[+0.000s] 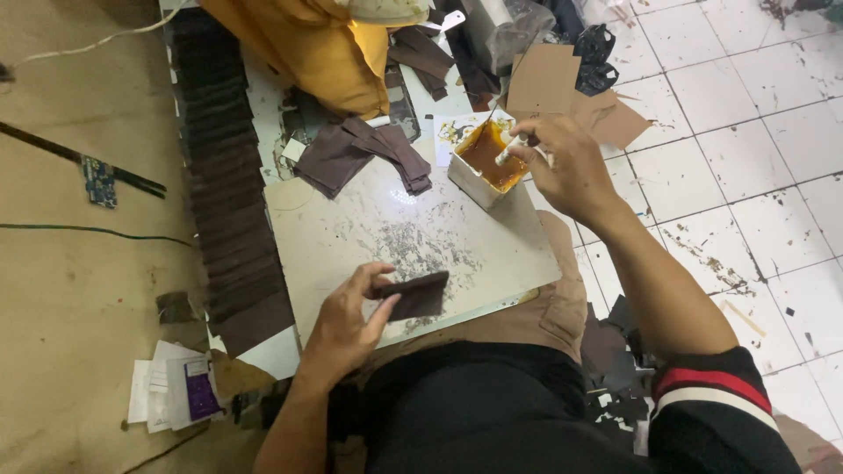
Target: Applying glue to leather strips and folding them to assemble components
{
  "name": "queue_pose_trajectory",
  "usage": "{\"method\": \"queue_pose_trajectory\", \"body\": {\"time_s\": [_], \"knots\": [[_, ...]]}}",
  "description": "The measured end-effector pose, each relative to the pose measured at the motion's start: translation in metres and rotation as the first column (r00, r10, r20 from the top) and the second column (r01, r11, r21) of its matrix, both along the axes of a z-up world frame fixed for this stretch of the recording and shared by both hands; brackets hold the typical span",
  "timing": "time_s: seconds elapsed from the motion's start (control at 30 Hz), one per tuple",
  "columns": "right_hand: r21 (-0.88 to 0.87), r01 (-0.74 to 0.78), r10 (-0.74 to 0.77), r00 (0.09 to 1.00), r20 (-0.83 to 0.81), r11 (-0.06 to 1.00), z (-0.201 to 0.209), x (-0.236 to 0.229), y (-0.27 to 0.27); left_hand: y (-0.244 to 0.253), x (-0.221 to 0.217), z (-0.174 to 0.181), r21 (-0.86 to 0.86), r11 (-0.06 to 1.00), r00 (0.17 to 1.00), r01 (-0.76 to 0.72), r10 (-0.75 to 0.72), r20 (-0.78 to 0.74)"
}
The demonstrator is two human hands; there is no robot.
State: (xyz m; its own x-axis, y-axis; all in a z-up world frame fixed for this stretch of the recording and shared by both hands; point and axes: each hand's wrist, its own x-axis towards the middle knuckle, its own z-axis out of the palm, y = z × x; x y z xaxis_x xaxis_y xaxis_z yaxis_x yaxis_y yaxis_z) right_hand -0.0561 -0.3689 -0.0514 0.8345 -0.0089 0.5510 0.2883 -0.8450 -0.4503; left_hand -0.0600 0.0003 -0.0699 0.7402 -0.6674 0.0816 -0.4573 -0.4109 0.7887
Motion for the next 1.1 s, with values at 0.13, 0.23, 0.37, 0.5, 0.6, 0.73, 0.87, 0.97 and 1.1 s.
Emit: {"method": "queue_pose_trajectory", "body": {"time_s": [0.13, 0.23, 0.37, 0.5, 0.6, 0.73, 0.87, 0.97, 1.1], "knots": [[-0.126, -0.006, 0.009, 1.0, 0.026, 0.992, -0.018, 0.013, -0.003, 0.004, 0.024, 0.013, -0.148, 0.988, 0.996, -0.044, 0.032, -0.081], [-0.184, -0.015, 0.014, 1.0, -0.004, 0.983, -0.026, 0.021, -0.006, -0.004, 0.048, 0.007, -0.179, 0.984, 0.987, -0.005, -0.024, -0.158], [-0.23, -0.024, -0.005, 0.992, -0.124, 0.973, -0.026, 0.026, -0.006, -0.02, 0.082, -0.025, -0.164, 0.985, 0.972, 0.048, -0.084, -0.22], [-0.24, 0.012, -0.065, 0.974, -0.216, 0.971, -0.01, 0.02, -0.003, -0.024, 0.11, -0.044, -0.101, 0.994, 0.99, 0.029, -0.043, -0.137], [-0.112, 0.033, -0.072, 0.929, -0.363, 0.993, 0.016, 0.014, 0.002, -0.025, 0.117, -0.06, -0.064, 0.998, 0.995, -0.006, 0.0, -0.097], [0.033, 0.028, -0.011, 0.904, -0.428, 0.999, 0.039, 0.01, 0.001, -0.019, 0.12, -0.073, -0.036, 0.999, 0.996, 0.014, -0.011, 0.092], [0.118, -0.018, 0.071, 0.883, -0.464, 0.993, 0.047, 0.012, 0.002, -0.006, 0.118, -0.077, 0.045, 0.999, 0.979, -0.02, 0.01, 0.202], [-0.073, 0.028, -0.072, 0.695, -0.715, 0.997, 0.061, 0.009, 0.005, -0.006, 0.114, -0.074, 0.094, 0.994, 0.978, -0.059, 0.038, 0.206], [0.165, -0.055, 0.159, 0.666, -0.729, 0.985, 0.078, -0.006, 0.038, -0.003, 0.113, -0.068, 0.147, 0.985, 0.976, -0.095, 0.064, 0.207]]}}
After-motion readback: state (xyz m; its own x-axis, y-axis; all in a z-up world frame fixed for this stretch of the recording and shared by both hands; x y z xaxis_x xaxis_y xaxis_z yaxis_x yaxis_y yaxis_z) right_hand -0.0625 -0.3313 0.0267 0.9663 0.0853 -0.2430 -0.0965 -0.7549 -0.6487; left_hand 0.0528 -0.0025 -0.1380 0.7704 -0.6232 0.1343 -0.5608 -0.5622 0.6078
